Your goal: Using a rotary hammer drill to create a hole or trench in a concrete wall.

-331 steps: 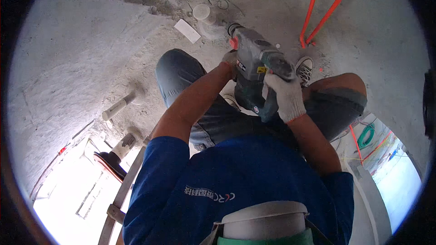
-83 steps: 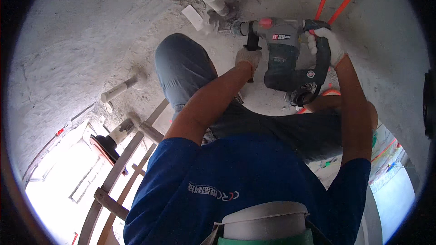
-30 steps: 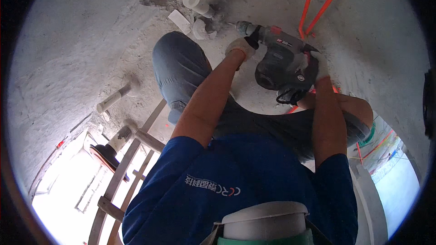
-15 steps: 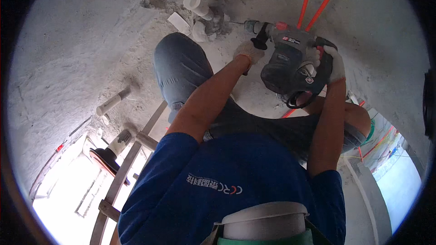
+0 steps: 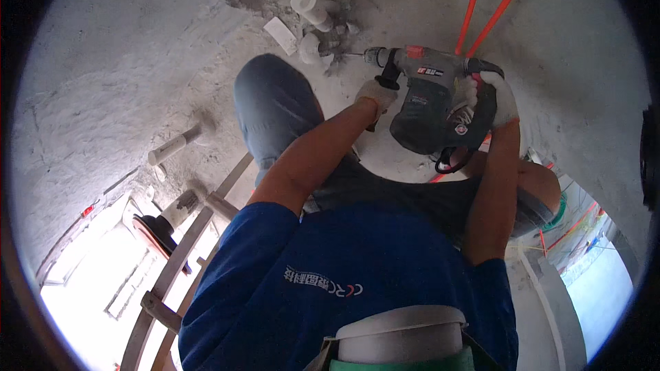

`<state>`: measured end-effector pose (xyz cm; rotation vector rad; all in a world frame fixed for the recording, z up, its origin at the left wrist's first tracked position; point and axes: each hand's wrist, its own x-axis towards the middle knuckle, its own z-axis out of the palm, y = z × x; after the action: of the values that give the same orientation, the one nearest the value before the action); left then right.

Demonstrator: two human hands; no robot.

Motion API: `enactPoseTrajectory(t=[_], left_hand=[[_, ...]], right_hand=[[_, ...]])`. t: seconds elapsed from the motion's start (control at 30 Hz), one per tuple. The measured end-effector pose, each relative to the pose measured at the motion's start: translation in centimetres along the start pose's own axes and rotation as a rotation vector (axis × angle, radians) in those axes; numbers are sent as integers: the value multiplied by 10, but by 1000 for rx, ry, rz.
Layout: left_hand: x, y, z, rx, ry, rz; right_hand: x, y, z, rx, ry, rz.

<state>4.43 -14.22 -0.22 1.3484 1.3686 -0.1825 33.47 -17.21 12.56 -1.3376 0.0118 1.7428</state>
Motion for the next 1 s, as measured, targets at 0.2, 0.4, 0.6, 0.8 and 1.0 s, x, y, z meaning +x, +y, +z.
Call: enactPoseTrajectory(t=[0.2, 0.4, 0.6, 0.8, 1.0], left_hand=[[30, 21, -23, -204, 305, 130], [14, 10, -36, -228, 289, -50], [-17, 0, 18, -774, 31, -260], [6, 29, -24, -736, 170, -25], [48, 11, -60, -620, 216, 99]], right_hand=[[-23, -25, 28, -56, -5, -173], [1, -6, 57, -93, 6, -180], [-15, -29, 72, -351, 5, -12], [-56, -25, 100, -289, 70, -255], [-25, -1, 112, -156, 27, -291]])
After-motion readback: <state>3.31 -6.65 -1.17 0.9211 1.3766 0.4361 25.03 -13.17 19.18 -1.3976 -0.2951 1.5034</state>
